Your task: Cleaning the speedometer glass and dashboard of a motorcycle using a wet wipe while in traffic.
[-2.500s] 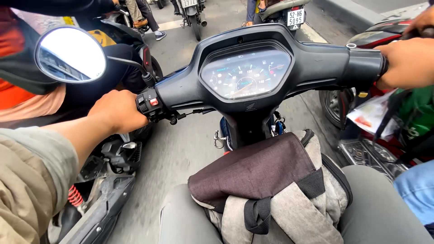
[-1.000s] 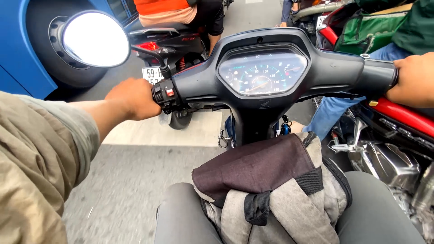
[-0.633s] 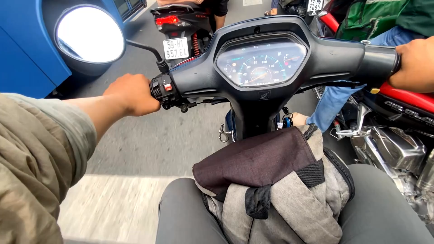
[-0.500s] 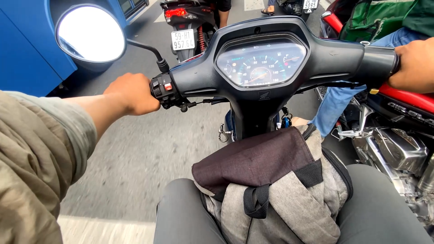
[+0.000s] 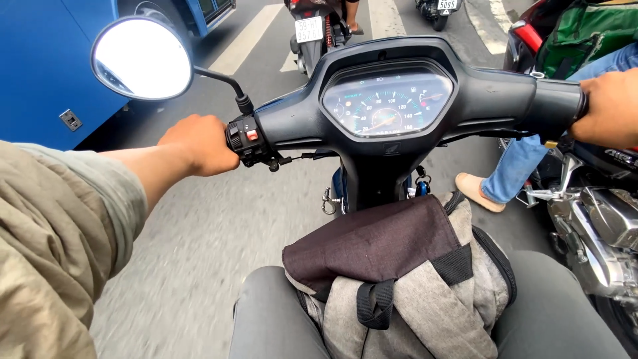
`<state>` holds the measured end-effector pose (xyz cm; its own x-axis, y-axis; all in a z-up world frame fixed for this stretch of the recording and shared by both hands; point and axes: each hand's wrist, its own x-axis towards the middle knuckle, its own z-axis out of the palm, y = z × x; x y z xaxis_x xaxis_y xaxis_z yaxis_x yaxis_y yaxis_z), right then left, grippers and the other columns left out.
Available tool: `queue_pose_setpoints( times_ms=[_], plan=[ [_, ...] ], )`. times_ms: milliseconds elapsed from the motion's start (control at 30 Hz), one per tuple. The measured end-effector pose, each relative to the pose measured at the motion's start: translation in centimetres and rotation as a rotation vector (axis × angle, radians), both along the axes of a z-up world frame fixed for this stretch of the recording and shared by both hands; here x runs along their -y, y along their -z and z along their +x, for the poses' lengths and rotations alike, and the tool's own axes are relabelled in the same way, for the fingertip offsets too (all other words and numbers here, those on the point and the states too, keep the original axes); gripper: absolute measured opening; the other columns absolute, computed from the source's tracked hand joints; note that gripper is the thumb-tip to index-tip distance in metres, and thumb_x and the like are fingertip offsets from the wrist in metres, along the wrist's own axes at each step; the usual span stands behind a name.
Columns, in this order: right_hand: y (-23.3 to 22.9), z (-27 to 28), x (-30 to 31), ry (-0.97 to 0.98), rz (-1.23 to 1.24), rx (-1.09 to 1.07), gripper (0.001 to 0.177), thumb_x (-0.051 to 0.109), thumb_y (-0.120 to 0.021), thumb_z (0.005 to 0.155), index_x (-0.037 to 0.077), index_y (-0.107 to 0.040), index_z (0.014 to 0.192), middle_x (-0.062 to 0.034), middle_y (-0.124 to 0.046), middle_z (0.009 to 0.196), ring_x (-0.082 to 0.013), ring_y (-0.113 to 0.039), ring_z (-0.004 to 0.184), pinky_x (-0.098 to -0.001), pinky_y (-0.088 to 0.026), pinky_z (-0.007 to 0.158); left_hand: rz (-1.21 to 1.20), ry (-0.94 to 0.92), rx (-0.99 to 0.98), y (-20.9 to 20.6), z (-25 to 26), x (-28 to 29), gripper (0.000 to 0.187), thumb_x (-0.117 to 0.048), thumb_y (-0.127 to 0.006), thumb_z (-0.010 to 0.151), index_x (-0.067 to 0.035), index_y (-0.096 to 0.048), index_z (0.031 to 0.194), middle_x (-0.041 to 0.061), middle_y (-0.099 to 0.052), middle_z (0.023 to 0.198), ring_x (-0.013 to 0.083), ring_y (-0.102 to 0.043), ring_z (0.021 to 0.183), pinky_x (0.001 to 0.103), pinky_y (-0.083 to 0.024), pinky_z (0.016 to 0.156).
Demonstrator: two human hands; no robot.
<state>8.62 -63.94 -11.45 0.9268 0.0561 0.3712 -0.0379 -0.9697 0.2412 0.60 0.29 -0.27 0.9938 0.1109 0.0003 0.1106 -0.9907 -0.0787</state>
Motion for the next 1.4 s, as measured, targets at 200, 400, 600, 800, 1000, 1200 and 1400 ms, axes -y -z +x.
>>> queue_pose_setpoints(
  times_ms=[200, 400, 600, 800, 1000, 1200, 1400],
  plan=[
    [1.1, -0.2, 0.6, 0.076, -0.088, -0.031, 0.046, 0.037, -0.086, 0.063, 0.024, -0.082, 0.107, -0.0118, -0.08, 0.078, -0.0263, -0.079, 0.07, -0.04, -0.065, 0.077, 0.015, -0.004, -0.015, 0.2, 0.2, 0.4, 0.037, -0.032, -0.072, 0.073, -0.008, -0.079, 0.1, 0.02, -0.075, 0.104, 0.0397, -0.071, 0.1, 0.047, -0.057, 0.087],
    [5.2, 3.7, 5.4, -0.243, 0.219, 0.136, 0.043, 0.017, -0.084, 0.061, 0.011, -0.081, 0.103, -0.0164, -0.075, 0.072, -0.026, -0.077, 0.071, -0.0375, -0.063, 0.075, 0.013, 0.005, -0.011, 0.0, 0.1, 0.1, 0.036, -0.03, -0.07, 0.075, -0.006, -0.077, 0.1, 0.021, -0.076, 0.103, 0.0397, -0.072, 0.097, 0.047, -0.058, 0.085],
    [4.0, 0.7, 1.8, -0.227, 0.366, 0.119, 0.03, 0.011, -0.085, 0.073, 0.003, -0.081, 0.102, -0.0178, -0.075, 0.072, -0.024, -0.077, 0.065, -0.0365, -0.062, 0.071, 0.006, 0.012, 0.007, 0.2, 0.4, -0.1, 0.035, -0.029, -0.072, 0.074, -0.005, -0.078, 0.099, 0.021, -0.076, 0.101, 0.0387, -0.073, 0.095, 0.046, -0.058, 0.084],
    [4.4, 0.8, 1.8, -0.188, 0.187, 0.16, 0.036, 0.009, -0.091, 0.06, 0.0, -0.08, 0.092, -0.0167, -0.075, 0.07, -0.0225, -0.077, 0.065, -0.0364, -0.063, 0.076, 0.026, 0.013, 0.002, 0.5, 0.8, -0.1, 0.034, -0.033, -0.073, 0.075, -0.007, -0.081, 0.096, 0.02, -0.076, 0.098, 0.0365, -0.073, 0.092, 0.044, -0.058, 0.083],
    [3.3, 0.1, 1.2, -0.294, 0.36, 0.164, 0.037, 0.001, -0.08, 0.07, 0.0, -0.08, 0.106, -0.0184, -0.076, 0.076, -0.0233, -0.077, 0.071, -0.0371, -0.062, 0.079, 0.058, 0.026, 0.03, 0.3, 1.0, -0.1, 0.037, -0.032, -0.074, 0.073, -0.004, -0.08, 0.096, 0.021, -0.077, 0.097, 0.037, -0.075, 0.089, 0.044, -0.06, 0.082],
    [3.6, 2.1, 2.9, -0.159, 0.2, 0.088, 0.041, 0.009, -0.087, 0.064, 0.002, -0.08, 0.104, -0.0182, -0.076, 0.072, -0.0262, -0.077, 0.07, -0.0373, -0.063, 0.074, 0.012, 0.016, 0.017, 0.1, 0.5, 0.3, 0.036, -0.033, -0.073, 0.074, -0.008, -0.08, 0.097, 0.021, -0.076, 0.1, 0.0392, -0.072, 0.095, 0.046, -0.057, 0.086],
    [2.8, 4.8, 4.6, -0.057, 0.098, -0.165, 0.041, 0.015, -0.095, 0.05, 0.004, -0.086, 0.089, -0.0144, -0.075, 0.074, -0.0247, -0.074, 0.068, -0.0376, -0.063, 0.071, 0.002, 0.003, 0.014, 0.4, 1.0, -0.2, 0.034, -0.028, -0.072, 0.073, -0.006, -0.079, 0.098, 0.02, -0.077, 0.099, 0.0407, -0.073, 0.095, 0.047, -0.059, 0.085]
  ],
)
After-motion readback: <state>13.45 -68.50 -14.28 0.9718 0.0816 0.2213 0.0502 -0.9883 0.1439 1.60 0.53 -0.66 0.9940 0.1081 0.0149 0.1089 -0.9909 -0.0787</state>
